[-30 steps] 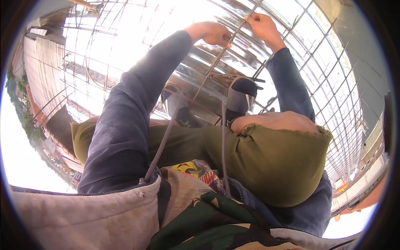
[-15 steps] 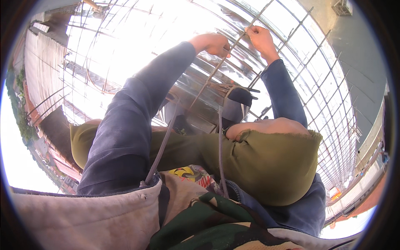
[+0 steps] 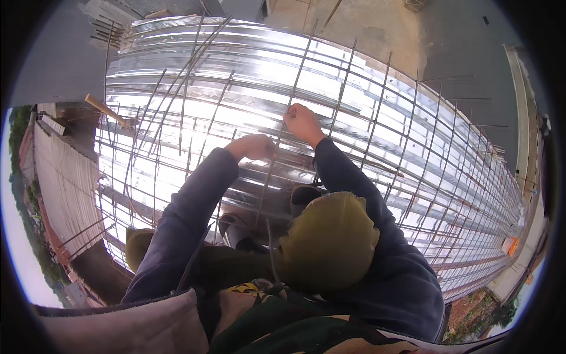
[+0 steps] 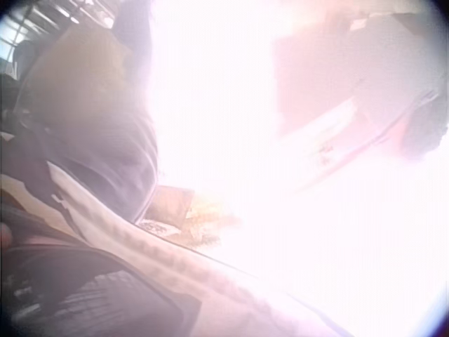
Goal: The person uses pliers to twist and secure metal ties around intersecting rods of a scaffolding structure. The person repeatedly reaches for ties, wraps them around the joints, and twists them to fasten the framework.
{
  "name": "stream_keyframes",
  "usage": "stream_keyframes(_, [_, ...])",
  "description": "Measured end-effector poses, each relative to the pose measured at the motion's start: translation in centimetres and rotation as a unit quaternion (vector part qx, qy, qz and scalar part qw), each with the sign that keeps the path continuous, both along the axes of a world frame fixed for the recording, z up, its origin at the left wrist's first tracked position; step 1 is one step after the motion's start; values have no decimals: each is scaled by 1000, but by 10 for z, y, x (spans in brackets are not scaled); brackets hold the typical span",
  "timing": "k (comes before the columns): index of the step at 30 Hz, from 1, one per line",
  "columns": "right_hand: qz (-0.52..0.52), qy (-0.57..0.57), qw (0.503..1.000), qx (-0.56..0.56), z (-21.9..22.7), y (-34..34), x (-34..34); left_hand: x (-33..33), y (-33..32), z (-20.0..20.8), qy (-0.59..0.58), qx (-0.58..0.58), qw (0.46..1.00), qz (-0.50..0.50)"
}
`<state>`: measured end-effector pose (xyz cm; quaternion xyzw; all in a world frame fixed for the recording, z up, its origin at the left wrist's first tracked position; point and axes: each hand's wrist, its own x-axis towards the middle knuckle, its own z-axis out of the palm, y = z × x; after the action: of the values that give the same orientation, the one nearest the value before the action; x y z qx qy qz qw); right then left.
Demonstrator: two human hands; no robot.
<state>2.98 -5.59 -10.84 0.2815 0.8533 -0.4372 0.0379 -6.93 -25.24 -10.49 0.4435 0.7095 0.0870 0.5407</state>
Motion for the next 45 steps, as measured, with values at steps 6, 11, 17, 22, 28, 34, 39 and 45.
stream_keyframes(6, [1,-22,999,-38,4,0,-2,-4,4,6,-47,-3,999,-19])
stream_keyframes(11, [23,1,999,-38,1,2,1,-4,4,16,-73,23,997,4])
stream_keyframes(17, [25,-9,997,-73,0,10,-2,-1,11,12,-134,-12,988,71])
stream_keyframes(22, [37,10,995,-92,-2,14,-1,-6,10,8,-40,86,995,-32])
stream_keyframes(28, [9,46,995,-88,-2,14,5,0,19,40,-63,80,984,147])
stream_keyframes(34, [29,2,995,-92,-15,17,4,1,8,17,-113,-35,971,207])
stream_keyframes(39, [41,5,996,-76,-16,11,1,1,-5,9,-60,29,986,154])
stream_keyframes(45, [17,65,998,-20,-15,8,2,4,-2,4,-17,21,990,136])
